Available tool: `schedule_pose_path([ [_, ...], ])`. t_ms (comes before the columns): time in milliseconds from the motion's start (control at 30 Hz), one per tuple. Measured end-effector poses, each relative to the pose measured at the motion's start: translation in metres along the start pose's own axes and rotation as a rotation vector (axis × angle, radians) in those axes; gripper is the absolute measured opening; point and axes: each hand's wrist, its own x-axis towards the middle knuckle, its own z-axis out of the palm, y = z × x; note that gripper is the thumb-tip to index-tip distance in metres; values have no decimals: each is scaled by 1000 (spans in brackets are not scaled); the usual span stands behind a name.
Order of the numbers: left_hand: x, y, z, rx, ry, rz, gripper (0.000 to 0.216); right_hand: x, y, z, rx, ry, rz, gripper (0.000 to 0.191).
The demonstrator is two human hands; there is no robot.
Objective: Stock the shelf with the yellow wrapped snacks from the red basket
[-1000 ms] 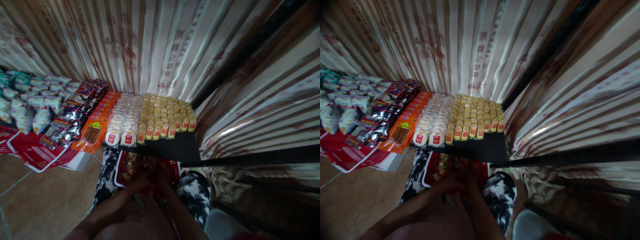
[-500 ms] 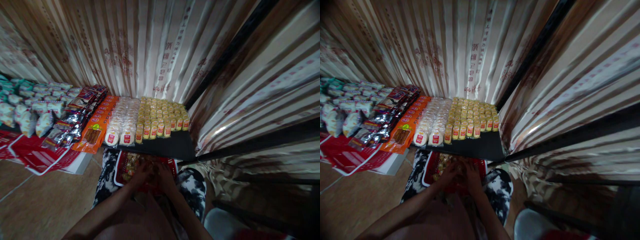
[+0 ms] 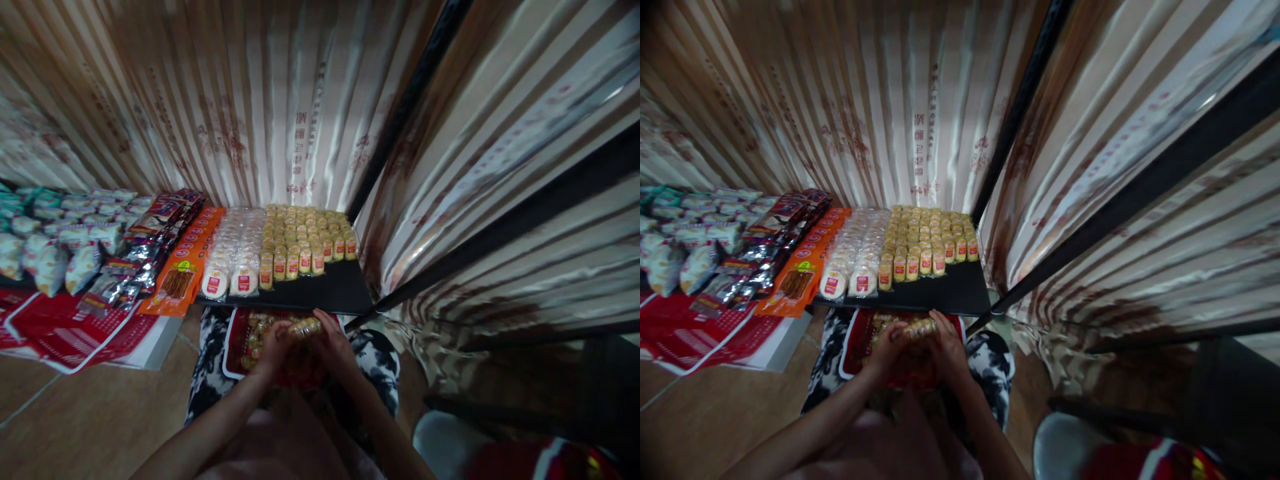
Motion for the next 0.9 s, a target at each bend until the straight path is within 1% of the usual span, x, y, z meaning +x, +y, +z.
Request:
schedule_pose_path([
  [167,-8,9,6,-64,-17,-45,45,-2,-3,-10,3,-72,-7,48],
  [267,-10,19,10,-73,-21,-59,46,-3,-4,-13,23,-94,-3,47],
  [533,-14,43,22,-72,-30,-132,43,3,1,-18,93,-72,11,44],
  [700,-11,50,24,-98,-114,-136,41,5,5,-24,113,-63,5,40],
  [800,-8,53,26,-68,-154,-135,41,4,2,-28,142,-80,48,37],
  [900,-3,54,31,26,-172,-95,40,2,-3,-31,187,-90,120,35],
])
